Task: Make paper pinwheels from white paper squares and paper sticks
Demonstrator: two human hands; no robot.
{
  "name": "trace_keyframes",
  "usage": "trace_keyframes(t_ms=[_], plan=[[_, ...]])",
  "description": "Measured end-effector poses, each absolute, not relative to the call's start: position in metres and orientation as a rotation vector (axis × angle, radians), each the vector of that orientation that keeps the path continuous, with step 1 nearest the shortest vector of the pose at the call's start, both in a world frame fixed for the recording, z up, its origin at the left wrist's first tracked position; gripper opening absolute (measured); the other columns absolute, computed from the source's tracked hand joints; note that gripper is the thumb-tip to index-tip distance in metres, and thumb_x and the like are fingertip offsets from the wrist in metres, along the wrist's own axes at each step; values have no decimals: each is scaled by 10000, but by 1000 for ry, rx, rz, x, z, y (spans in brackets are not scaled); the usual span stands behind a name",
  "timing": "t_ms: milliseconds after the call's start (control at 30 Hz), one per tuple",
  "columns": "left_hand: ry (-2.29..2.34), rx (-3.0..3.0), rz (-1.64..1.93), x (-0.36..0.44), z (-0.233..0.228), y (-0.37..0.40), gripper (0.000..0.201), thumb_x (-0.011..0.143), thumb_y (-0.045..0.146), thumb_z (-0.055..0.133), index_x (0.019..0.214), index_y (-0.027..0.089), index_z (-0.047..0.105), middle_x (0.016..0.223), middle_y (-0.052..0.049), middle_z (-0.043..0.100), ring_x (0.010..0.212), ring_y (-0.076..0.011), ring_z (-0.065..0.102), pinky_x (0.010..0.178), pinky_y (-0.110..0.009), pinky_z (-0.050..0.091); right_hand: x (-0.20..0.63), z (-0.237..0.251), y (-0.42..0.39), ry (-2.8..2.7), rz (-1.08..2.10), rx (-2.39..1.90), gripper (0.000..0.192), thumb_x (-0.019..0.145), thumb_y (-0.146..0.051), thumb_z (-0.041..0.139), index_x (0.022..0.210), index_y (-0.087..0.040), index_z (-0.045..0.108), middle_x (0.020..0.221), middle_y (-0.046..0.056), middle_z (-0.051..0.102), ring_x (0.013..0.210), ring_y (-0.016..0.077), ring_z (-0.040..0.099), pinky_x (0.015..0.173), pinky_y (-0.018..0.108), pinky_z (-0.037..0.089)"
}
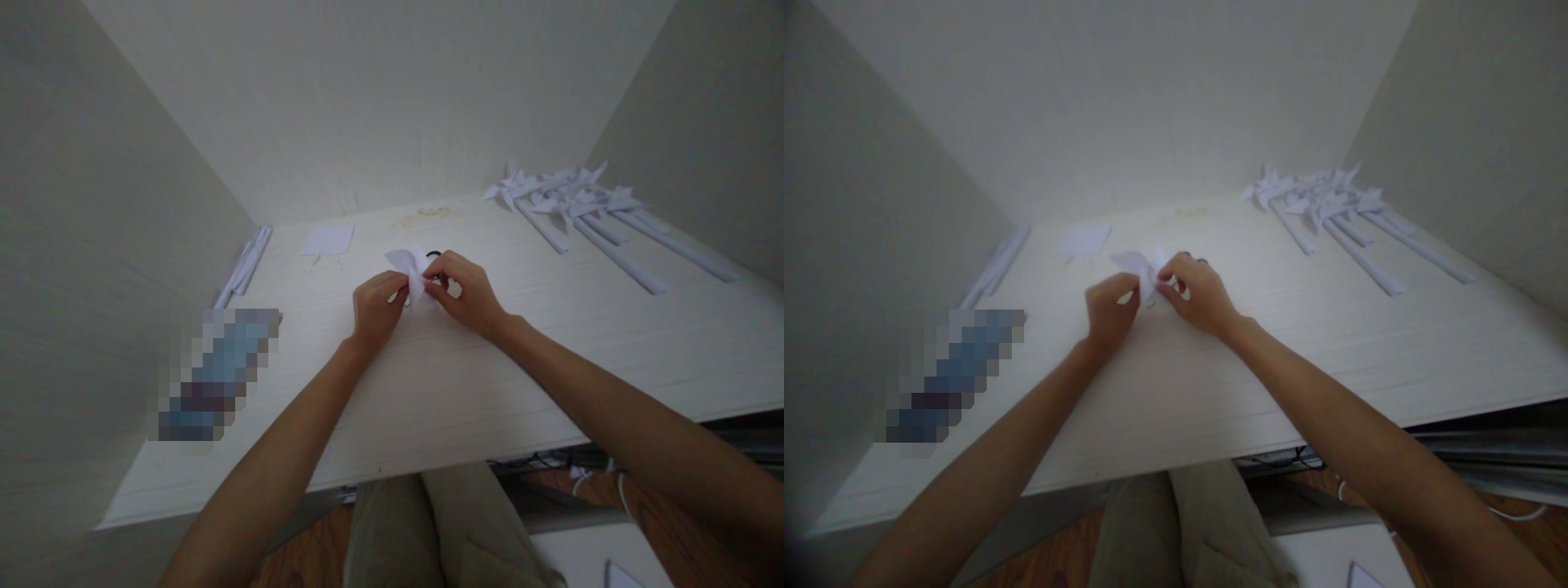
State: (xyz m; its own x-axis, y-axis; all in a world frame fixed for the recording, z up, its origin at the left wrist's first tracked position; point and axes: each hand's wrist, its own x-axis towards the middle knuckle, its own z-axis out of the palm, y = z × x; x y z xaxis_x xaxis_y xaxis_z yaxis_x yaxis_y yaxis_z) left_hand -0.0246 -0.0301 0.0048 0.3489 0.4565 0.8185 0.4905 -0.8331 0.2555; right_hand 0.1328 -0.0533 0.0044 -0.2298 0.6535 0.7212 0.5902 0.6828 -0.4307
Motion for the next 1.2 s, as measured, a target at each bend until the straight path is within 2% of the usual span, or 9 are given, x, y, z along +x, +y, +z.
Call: trace_keyframes(t_ms=[300,500,800,1200], plan=[[-886,-2577,-1458,-25,3,-28,142,729,142,500,630,149,601,633,-16,627,588,-92,558,556,-195,421,133,4,-53,-1999,-8,-1023,39,769,-171,466,779,-189,499,724,9,513,607,122,451,621,279,339],[-908,-2606,-1400,-25,2,-28,155,739,143,477,647,150,602,658,-22,628,603,-98,559,576,-204,428,132,5,-54,-2029,-79,-1024,107,802,-160,397,749,-194,482,739,29,530,715,159,470,615,285,313],[-949,-2576,-1329,-26,-3,-24,149,752,197,491,664,162,606,626,-16,617,568,-102,548,536,-207,408,128,7,-54,-2140,-308,-1229,127,831,-167,359,760,-192,462,787,50,539,695,171,451,586,293,248],[-956,-2707,-1287,-26,0,-26,159,765,177,468,675,157,597,669,-16,617,632,-102,553,594,-206,408,127,7,-53,-2174,-364,-1286,137,832,-164,336,750,-185,443,751,53,524,635,171,425,584,301,232]])
